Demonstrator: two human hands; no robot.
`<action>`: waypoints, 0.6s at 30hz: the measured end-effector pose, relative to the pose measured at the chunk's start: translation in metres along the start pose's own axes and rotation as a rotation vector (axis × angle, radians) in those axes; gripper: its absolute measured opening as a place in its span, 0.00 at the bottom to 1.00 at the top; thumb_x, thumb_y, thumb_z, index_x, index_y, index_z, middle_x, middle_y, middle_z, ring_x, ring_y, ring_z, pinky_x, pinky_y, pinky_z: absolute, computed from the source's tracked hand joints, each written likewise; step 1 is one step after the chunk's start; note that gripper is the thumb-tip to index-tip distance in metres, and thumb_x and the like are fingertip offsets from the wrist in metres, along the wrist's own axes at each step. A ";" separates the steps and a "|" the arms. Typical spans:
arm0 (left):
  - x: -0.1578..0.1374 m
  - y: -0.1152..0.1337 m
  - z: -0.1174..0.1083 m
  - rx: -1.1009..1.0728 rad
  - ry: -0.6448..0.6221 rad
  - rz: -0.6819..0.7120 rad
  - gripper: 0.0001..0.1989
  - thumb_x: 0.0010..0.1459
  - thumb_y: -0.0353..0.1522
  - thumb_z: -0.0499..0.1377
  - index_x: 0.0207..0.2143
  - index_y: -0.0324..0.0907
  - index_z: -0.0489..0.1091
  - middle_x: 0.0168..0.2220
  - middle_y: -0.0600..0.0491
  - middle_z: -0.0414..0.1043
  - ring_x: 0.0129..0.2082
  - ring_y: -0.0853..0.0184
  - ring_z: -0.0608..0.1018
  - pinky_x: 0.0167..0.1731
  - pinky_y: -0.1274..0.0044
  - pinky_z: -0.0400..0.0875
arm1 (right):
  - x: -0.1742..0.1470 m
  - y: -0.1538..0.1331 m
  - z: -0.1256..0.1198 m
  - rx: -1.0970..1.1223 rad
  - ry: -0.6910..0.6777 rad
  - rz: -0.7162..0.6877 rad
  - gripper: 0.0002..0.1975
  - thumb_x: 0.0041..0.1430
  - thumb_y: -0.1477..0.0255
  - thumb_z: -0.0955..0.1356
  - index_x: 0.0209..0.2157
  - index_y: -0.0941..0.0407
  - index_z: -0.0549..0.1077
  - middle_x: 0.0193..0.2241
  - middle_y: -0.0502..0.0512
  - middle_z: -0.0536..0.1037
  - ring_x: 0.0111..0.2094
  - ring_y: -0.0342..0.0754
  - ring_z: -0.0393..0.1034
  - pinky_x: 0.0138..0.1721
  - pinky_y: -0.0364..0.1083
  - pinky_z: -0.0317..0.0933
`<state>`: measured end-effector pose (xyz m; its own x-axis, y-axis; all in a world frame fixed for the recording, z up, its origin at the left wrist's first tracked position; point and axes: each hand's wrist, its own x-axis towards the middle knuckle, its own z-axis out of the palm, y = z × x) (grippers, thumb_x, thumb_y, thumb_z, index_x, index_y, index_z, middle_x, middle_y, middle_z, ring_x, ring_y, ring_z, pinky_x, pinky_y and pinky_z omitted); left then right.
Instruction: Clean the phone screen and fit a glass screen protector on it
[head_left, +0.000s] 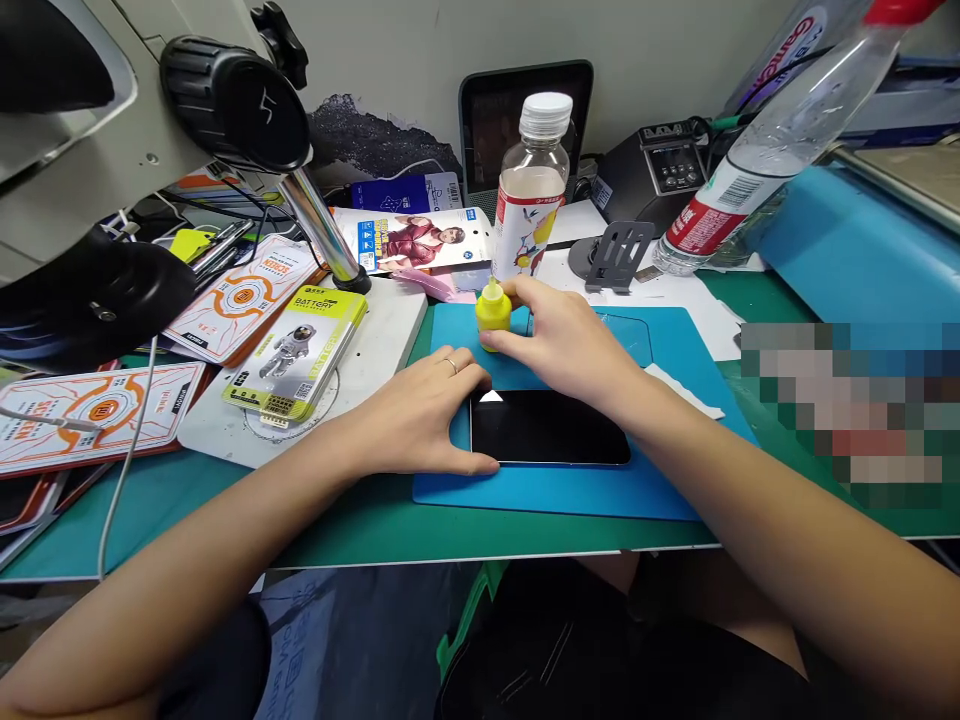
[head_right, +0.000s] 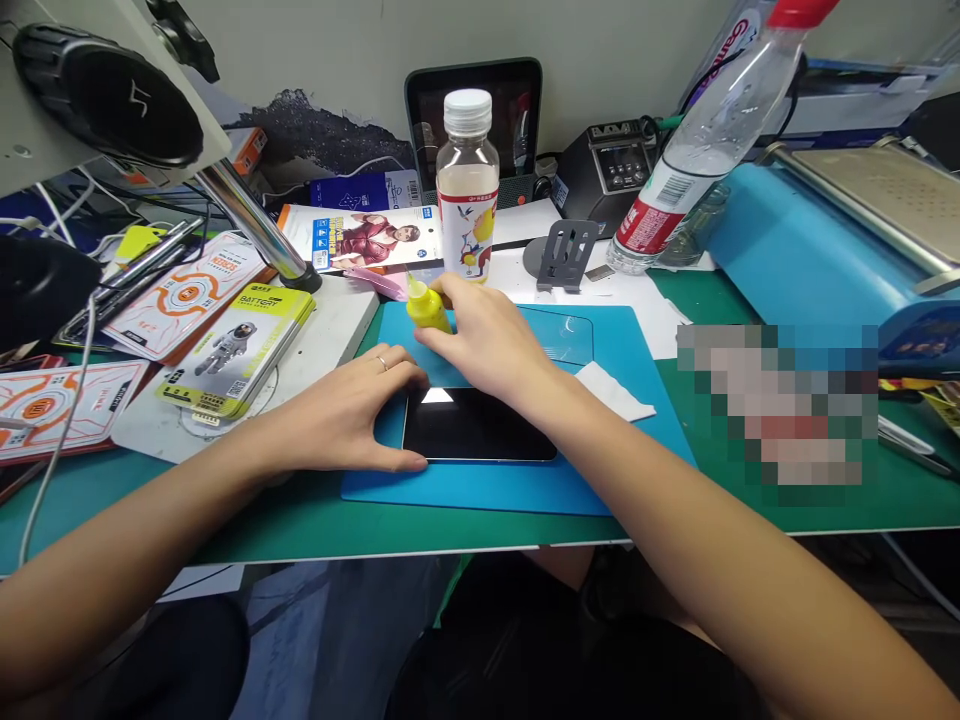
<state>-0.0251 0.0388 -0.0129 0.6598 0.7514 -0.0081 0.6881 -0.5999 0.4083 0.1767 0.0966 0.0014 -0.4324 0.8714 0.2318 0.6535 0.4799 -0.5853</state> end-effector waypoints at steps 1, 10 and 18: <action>0.000 0.000 0.000 0.002 0.004 0.002 0.29 0.54 0.52 0.68 0.47 0.41 0.68 0.45 0.47 0.69 0.47 0.54 0.72 0.48 0.64 0.70 | -0.004 -0.001 -0.003 0.046 0.020 -0.011 0.16 0.60 0.68 0.72 0.48 0.57 0.76 0.46 0.57 0.83 0.44 0.55 0.75 0.44 0.52 0.63; 0.000 -0.003 0.000 -0.001 -0.001 0.022 0.31 0.54 0.52 0.69 0.48 0.40 0.69 0.46 0.47 0.69 0.48 0.55 0.72 0.48 0.65 0.70 | -0.100 0.022 -0.042 -0.154 0.200 -0.143 0.24 0.66 0.66 0.71 0.62 0.49 0.72 0.49 0.57 0.78 0.48 0.55 0.75 0.52 0.55 0.69; -0.001 -0.001 -0.001 -0.016 -0.010 -0.005 0.29 0.54 0.51 0.69 0.49 0.41 0.68 0.48 0.47 0.69 0.49 0.55 0.72 0.49 0.65 0.70 | -0.127 0.052 -0.031 -0.184 0.231 -0.145 0.28 0.65 0.67 0.72 0.64 0.48 0.67 0.48 0.57 0.79 0.48 0.56 0.77 0.47 0.53 0.74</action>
<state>-0.0270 0.0386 -0.0129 0.6595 0.7515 -0.0190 0.6864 -0.5916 0.4230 0.2849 0.0138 -0.0343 -0.3905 0.7827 0.4847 0.7058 0.5925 -0.3882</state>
